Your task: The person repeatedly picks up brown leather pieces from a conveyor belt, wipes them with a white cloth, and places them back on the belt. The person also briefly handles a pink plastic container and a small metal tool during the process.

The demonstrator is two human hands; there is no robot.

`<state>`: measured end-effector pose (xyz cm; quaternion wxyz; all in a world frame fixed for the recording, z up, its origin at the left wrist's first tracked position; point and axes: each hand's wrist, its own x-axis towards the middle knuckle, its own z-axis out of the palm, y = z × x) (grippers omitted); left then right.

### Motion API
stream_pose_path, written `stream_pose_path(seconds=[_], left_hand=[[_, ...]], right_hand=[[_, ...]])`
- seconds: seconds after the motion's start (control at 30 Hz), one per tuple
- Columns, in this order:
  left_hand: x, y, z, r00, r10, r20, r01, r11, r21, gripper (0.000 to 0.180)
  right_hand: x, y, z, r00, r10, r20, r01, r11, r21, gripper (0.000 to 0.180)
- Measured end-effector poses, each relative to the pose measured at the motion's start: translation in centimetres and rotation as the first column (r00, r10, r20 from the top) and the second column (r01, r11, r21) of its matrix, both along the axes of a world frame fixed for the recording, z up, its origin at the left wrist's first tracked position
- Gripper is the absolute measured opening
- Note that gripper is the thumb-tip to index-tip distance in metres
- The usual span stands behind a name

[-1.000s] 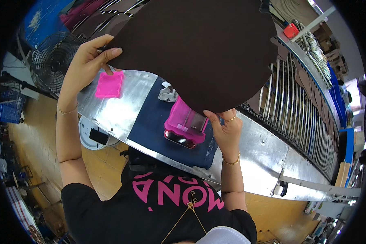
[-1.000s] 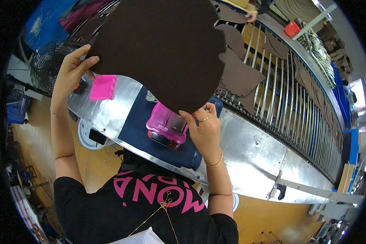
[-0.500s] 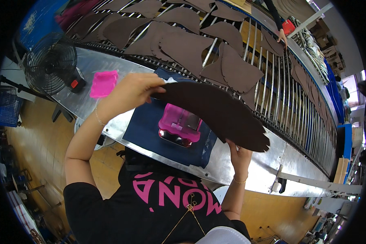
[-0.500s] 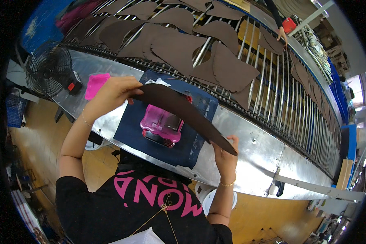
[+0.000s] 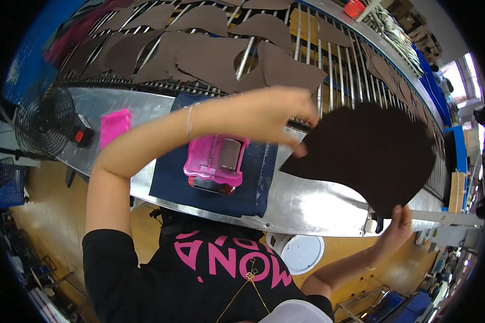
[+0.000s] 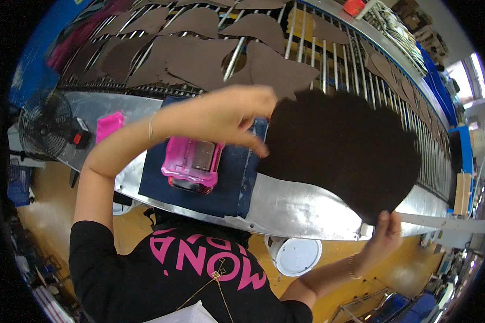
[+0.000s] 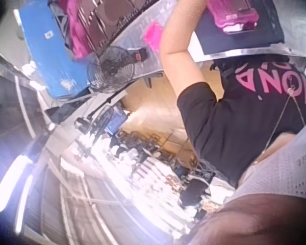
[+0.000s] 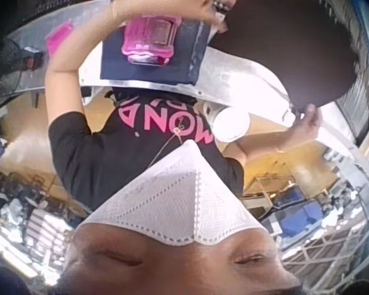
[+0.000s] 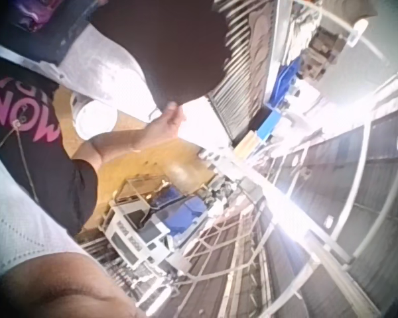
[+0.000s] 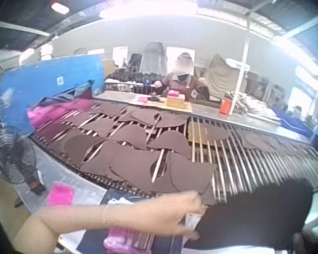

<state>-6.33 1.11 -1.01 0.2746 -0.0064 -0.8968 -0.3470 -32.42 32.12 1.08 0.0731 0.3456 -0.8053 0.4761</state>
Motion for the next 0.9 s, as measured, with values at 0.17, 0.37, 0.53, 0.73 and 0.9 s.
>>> stream_pose_path(seconds=[0.17,0.37,0.53,0.73,0.9], left_hand=[[-6.7,-2.7,8.1,0.990,0.025,0.137,-0.047,0.986,0.160,0.059],[-13.0,-8.5,1.5,0.971,0.108,0.215,-0.210,0.819,0.535,0.034],[-12.5,-13.5,-7.5,0.912,0.222,0.346,-0.411,0.481,0.775,0.025],[-12.7,-16.4,-16.0,0.835,0.294,0.466,-0.542,0.290,0.789,0.015],[-13.0,-17.6,-18.7,0.795,0.315,0.518,-0.595,0.244,0.766,0.019]], right_hand=[[-5.9,-3.2,6.1,0.987,0.145,-0.066,-0.131,0.974,0.183,0.026],[-6.9,-6.1,4.4,0.935,-0.045,-0.352,0.098,0.986,0.134,0.027],[-6.5,-2.3,-5.3,0.996,0.038,-0.083,-0.011,0.955,0.297,0.022],[-3.1,-1.0,-11.3,0.989,0.041,0.143,-0.094,0.917,0.388,0.020],[-3.4,-3.1,-11.2,0.973,0.096,0.208,-0.170,0.912,0.374,0.019]])
